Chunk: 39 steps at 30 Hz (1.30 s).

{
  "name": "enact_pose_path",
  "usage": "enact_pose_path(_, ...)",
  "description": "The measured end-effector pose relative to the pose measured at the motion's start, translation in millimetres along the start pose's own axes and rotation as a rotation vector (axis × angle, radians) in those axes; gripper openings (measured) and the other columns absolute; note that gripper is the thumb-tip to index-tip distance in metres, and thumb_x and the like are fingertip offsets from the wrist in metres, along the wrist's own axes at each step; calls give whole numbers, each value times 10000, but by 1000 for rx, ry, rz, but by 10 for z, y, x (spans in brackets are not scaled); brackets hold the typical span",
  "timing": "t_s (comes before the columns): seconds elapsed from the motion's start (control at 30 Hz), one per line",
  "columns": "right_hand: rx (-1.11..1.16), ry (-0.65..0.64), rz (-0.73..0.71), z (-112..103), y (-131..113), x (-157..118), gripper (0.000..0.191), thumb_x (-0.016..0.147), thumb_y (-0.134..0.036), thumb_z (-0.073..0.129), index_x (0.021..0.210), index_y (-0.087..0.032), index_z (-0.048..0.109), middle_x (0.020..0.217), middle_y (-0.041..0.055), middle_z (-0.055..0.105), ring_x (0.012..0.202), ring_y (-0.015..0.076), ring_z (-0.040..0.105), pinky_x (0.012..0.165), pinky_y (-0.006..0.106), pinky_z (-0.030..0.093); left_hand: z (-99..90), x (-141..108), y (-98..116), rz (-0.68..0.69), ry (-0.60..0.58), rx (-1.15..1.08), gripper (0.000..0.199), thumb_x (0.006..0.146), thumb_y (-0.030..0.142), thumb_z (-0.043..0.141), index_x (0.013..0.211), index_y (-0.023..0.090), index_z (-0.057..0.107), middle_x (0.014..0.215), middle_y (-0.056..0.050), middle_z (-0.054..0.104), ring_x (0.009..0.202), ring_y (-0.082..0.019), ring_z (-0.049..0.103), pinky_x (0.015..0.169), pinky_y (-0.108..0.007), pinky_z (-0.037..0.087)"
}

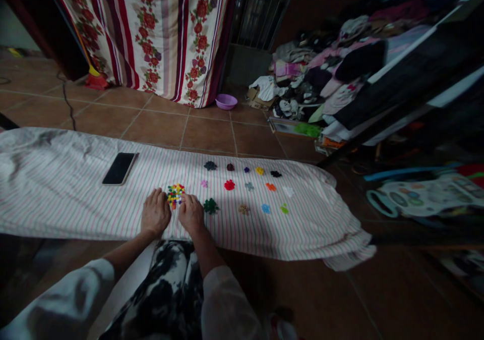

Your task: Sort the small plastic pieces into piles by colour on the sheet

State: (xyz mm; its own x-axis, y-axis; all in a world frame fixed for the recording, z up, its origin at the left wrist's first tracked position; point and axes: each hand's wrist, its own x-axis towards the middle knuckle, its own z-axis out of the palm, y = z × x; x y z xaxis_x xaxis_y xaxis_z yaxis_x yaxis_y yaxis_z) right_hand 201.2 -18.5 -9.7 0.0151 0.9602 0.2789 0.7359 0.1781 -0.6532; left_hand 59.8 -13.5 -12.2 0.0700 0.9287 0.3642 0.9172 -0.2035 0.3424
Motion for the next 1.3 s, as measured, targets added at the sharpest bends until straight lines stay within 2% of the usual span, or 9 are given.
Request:
enact_pose_path(0.1, 15, 64, 21, 19, 32, 32, 358, 899, -125, 354, 1108, -176, 641, 1030, 91, 678, 1007, 194, 612, 932, 319, 476, 10, -49, -86, 116, -64, 26, 492, 907, 302, 325, 1263, 34, 534, 1399, -259, 506, 1421, -344, 335, 1113, -544, 325)
enact_pose_path(0.2, -21, 89, 89, 43, 56, 97, 340, 913, -151, 382, 1097, -180, 666, 996, 83, 682, 974, 198, 612, 913, 310, 472, 11, -91, -156, 188, -103, 50, 573, 913, 357, 334, 1314, -22, 489, 1432, -288, 454, 1437, -358, 295, 1129, -532, 315)
enact_pose_path(0.37, -80, 67, 140, 74, 61, 175, 283, 893, -172, 482, 1058, -222, 706, 943, 57, 666, 909, 184, 605, 854, 266, 467, 21, -130, -229, 215, -102, 73, 629, 921, 443, 341, 1352, 2, 464, 1451, -287, 428, 1435, -347, 306, 1121, -534, 333)
enact_pose_path(0.57, -98, 51, 170, 100, 66, 171, 281, 878, -181, 531, 1081, -261, 708, 933, 45, 646, 856, 177, 597, 771, 245, 464, -9, -162, -382, 326, -130, 115, 747, 902, 575, 347, 1382, 11, 439, 1483, -252, 407, 1436, -333, 309, 1128, -487, 339)
enact_pose_path(0.77, -92, 63, 162, 96, 63, 167, 291, 880, -184, 543, 1106, -273, 704, 941, 41, 652, 838, 175, 605, 747, 243, 462, -106, -33, -417, 390, -164, 147, 689, 891, 560, 390, 1343, 51, 500, 1458, -232, 454, 1413, -333, 353, 1114, -474, 349)
enact_pose_path(0.93, -106, 23, 151, 78, 43, 161, 318, 903, -178, 517, 1156, -281, 680, 969, 42, 652, 874, 180, 613, 768, 252, 462, -159, 36, -414, 403, -176, 133, 605, 889, 502, 419, 1311, 85, 535, 1431, -215, 493, 1379, -323, 406, 1097, -469, 363)
enact_pose_path(1.1, -96, 44, 154, 67, 21, 151, 219, 902, -175, 518, 1024, -250, 684, 956, 33, 655, 873, 169, 612, 761, 243, 451, -171, 42, -402, 361, -192, 127, 576, 875, 474, 437, 1307, 106, 539, 1423, -194, 508, 1362, -314, 425, 1085, -466, 377)
enact_pose_path(1.3, -85, 107, 143, 82, 20, 138, 131, 878, -182, 532, 924, -214, 650, 885, 29, 661, 865, 171, 612, 766, 247, 444, -188, 38, -398, 381, -144, 100, 518, 883, 399, 443, 1283, 88, 554, 1400, -201, 528, 1349, -318, 440, 1070, -465, 404)
